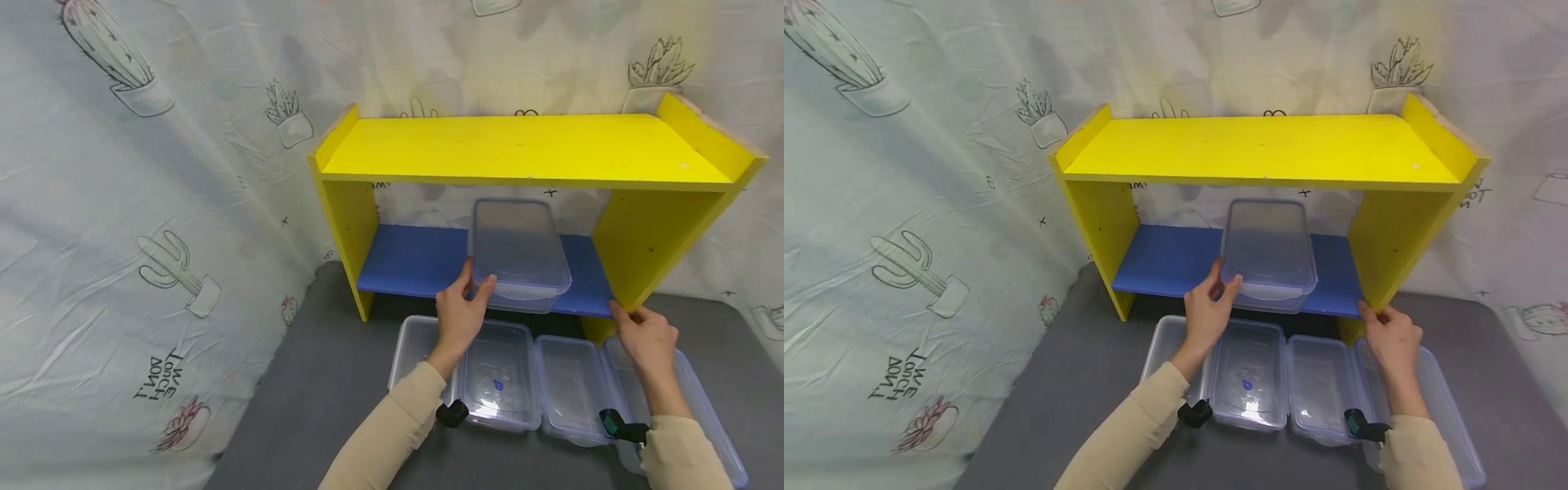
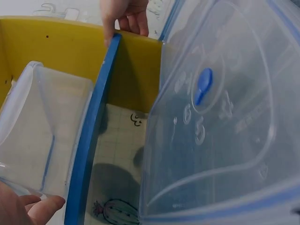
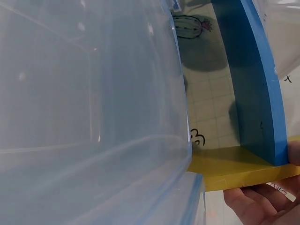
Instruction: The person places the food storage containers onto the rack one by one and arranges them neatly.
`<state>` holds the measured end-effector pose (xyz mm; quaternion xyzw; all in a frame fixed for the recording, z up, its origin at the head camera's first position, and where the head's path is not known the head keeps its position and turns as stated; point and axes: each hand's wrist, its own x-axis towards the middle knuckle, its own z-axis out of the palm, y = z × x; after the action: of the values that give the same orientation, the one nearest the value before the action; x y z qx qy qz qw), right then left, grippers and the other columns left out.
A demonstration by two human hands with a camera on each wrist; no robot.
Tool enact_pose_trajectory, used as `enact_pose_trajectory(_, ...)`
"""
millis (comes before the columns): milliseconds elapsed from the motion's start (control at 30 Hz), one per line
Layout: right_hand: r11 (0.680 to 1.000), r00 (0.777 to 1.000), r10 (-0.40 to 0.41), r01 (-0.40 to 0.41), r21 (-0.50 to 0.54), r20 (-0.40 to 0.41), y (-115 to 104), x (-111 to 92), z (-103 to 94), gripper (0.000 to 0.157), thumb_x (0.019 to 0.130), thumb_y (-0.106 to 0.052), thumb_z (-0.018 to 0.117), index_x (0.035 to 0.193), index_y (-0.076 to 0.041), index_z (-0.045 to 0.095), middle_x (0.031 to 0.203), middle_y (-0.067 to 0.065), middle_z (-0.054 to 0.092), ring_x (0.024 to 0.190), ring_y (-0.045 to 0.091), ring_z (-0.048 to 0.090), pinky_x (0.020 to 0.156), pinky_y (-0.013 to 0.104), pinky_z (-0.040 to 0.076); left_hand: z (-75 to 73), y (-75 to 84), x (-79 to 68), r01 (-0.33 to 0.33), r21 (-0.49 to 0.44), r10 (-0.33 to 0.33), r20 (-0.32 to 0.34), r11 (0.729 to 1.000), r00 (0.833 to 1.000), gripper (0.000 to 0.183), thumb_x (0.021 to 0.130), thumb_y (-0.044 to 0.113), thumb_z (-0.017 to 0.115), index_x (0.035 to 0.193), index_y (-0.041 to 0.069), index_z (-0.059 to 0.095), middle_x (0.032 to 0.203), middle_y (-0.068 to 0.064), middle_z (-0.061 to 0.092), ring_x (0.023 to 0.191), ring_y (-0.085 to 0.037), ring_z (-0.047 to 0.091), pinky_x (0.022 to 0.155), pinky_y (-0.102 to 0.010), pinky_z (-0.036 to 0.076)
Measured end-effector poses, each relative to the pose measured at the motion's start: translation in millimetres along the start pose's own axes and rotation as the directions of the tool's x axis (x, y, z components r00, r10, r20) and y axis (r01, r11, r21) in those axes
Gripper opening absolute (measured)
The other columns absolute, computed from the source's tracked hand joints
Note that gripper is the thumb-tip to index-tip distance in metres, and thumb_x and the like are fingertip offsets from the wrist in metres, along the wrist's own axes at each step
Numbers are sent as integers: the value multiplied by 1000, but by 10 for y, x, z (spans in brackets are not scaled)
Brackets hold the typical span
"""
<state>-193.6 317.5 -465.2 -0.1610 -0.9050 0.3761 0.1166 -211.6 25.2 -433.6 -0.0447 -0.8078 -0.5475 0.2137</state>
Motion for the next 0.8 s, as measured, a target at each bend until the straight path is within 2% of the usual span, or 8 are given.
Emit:
enact_pose_trajectory(133, 1000, 1000, 5, -5, -11, 3, 10, 2, -8, 55, 100, -43, 46, 112, 7, 65, 109, 34, 64, 103, 50, 40, 74, 48, 26, 78, 38, -20, -10, -3, 10, 1, 1000, 1000, 59, 90, 52, 62, 141, 23, 54, 117, -11, 70, 67, -9, 67, 78, -40, 58)
enact_pose_trajectory(267, 1000, 1000, 26, -26, -14, 11, 2, 2, -10, 56, 100, -44, 45, 115, 7, 64, 114, 34, 62, 105, 51, 39, 71, 44, 27, 155, 79, -48, -18, -1, 18, 1, 1000, 1000, 60, 90, 53, 62, 141, 22, 53, 109, -9, 73, 54, 3, 55, 68, -25, 56)
enact_pose_trajectory(367, 999, 999, 32, -32, -16, 10, -4, 7, -16, 56, 100, -44, 46, 116, 6, 64, 116, 34, 62, 105, 52, 39, 70, 44, 28, 213, 118, -68, -27, 18, 27, 2, 999, 1000, 61, 90, 55, 60, 141, 22, 53, 92, -8, 76, 43, 6, 43, 62, -15, 47)
enact_pose_trajectory(467, 999, 999, 33, -32, -21, 10, -6, 9, -20, 57, 100, -45, 45, 117, 6, 63, 117, 34, 61, 105, 53, 40, 69, 43, 30, 270, 160, -95, -27, 39, 27, -3, 999, 1000, 61, 90, 57, 59, 140, 23, 54, 72, -4, 72, 40, 8, 36, 61, -13, 44)
enact_pose_trajectory(533, 999, 1000, 29, -29, -29, 10, -5, 11, -24, 58, 99, -46, 45, 118, 6, 63, 116, 33, 62, 105, 52, 42, 68, 42, 32, 305, 186, -116, -20, 46, 21, -8, 999, 1000, 60, 90, 58, 59, 140, 25, 54, 60, -1, 63, 40, 7, 34, 59, -14, 44)
enact_pose_trajectory(667, 1000, 1000, 22, -22, -19, 12, -2, 6, -27, 57, 99, -45, 45, 117, 6, 64, 115, 33, 62, 106, 52, 42, 70, 43, 32, 393, 226, -150, -14, 49, 15, -30, 999, 999, 58, 89, 57, 61, 138, 27, 56, 52, 2, 54, 44, 4, 38, 62, -19, 49)
enact_pose_trajectory(700, 1000, 1000, 23, -23, -15, 14, -1, 2, -25, 57, 99, -45, 45, 117, 6, 64, 115, 34, 62, 106, 52, 41, 70, 44, 31, 418, 234, -155, -20, 56, 22, -36, 998, 999, 58, 89, 57, 61, 138, 27, 56, 52, 1, 55, 47, 3, 42, 63, -20, 50)
enact_pose_trajectory(800, 1000, 1000, 21, -21, -6, 20, -6, -3, -21, 57, 99, -45, 45, 117, 6, 64, 116, 34, 62, 108, 53, 38, 74, 48, 29, 496, 254, -167, -41, 82, 47, -61, 996, 997, 56, 89, 56, 61, 136, 27, 58, 65, -1, 69, 58, -3, 59, 68, -24, 55)
